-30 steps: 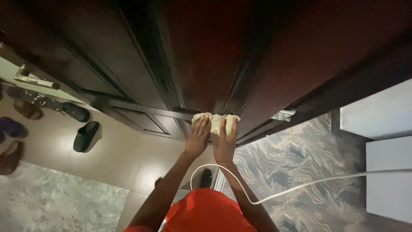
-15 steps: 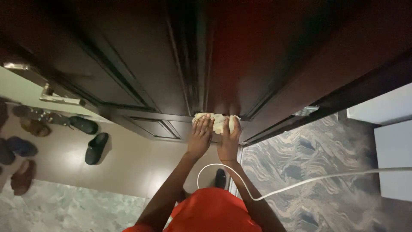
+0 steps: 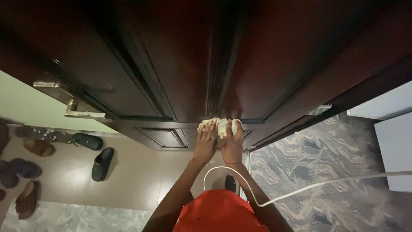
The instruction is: The person wipes a dark wooden door with a light-colored cloth, moving the cloth up and down across the door surface. The camera is head-mounted and shows the hands and door throughout the clip.
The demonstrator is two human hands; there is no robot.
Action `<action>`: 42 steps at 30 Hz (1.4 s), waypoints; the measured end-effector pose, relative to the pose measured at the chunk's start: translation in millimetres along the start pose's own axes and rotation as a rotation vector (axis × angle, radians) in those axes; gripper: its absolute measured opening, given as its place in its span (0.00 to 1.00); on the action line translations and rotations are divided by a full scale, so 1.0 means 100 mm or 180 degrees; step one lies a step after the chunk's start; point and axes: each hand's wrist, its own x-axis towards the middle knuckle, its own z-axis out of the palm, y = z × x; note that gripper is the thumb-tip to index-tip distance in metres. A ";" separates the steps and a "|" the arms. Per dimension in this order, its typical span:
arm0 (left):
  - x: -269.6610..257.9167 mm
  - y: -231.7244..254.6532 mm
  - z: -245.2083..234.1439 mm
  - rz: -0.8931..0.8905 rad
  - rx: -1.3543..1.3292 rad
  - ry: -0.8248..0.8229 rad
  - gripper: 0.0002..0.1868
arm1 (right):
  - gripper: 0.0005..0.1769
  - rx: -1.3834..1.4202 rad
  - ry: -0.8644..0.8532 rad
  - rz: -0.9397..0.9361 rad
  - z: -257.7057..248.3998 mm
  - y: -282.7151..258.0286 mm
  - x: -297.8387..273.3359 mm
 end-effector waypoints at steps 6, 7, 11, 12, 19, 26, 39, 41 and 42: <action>-0.14 -0.09 -0.13 0.0061 -0.0062 0.0142 0.33 | 0.44 -0.0057 0.0222 -0.0143 0.19 -0.12 0.00; -0.17 -0.11 -0.15 0.0065 -0.0056 0.0187 0.30 | 0.44 -0.0173 0.0221 -0.0158 0.24 -0.13 0.00; -0.27 -0.21 -0.25 0.0002 -0.0183 -0.0016 0.34 | 0.44 -0.0200 0.0168 -0.0382 0.39 -0.18 -0.01; -0.30 -0.26 -0.25 -0.0151 -0.0040 -0.0095 0.35 | 0.42 -0.0092 -0.0327 -0.0273 0.42 -0.22 0.00; -0.38 -0.33 -0.52 -0.0270 -0.0830 0.0551 0.37 | 0.35 0.0085 -0.0925 -0.0461 0.09 -0.54 0.08; -0.28 -0.21 -0.31 -0.0467 -0.0477 0.0829 0.38 | 0.36 0.0268 -0.0951 -0.0910 0.13 -0.32 0.11; -0.11 0.44 0.17 -0.0824 -0.0648 0.1331 0.16 | 0.36 -0.0181 -0.0895 -0.1406 -0.21 0.26 0.21; -0.03 0.54 0.17 -0.0811 -0.0749 0.1352 0.19 | 0.37 -0.0162 -0.0980 -0.1341 -0.28 0.38 0.21; 0.00 0.58 0.15 -0.0840 -0.0659 0.1229 0.15 | 0.36 -0.0210 -0.0877 -0.1431 -0.29 0.44 0.22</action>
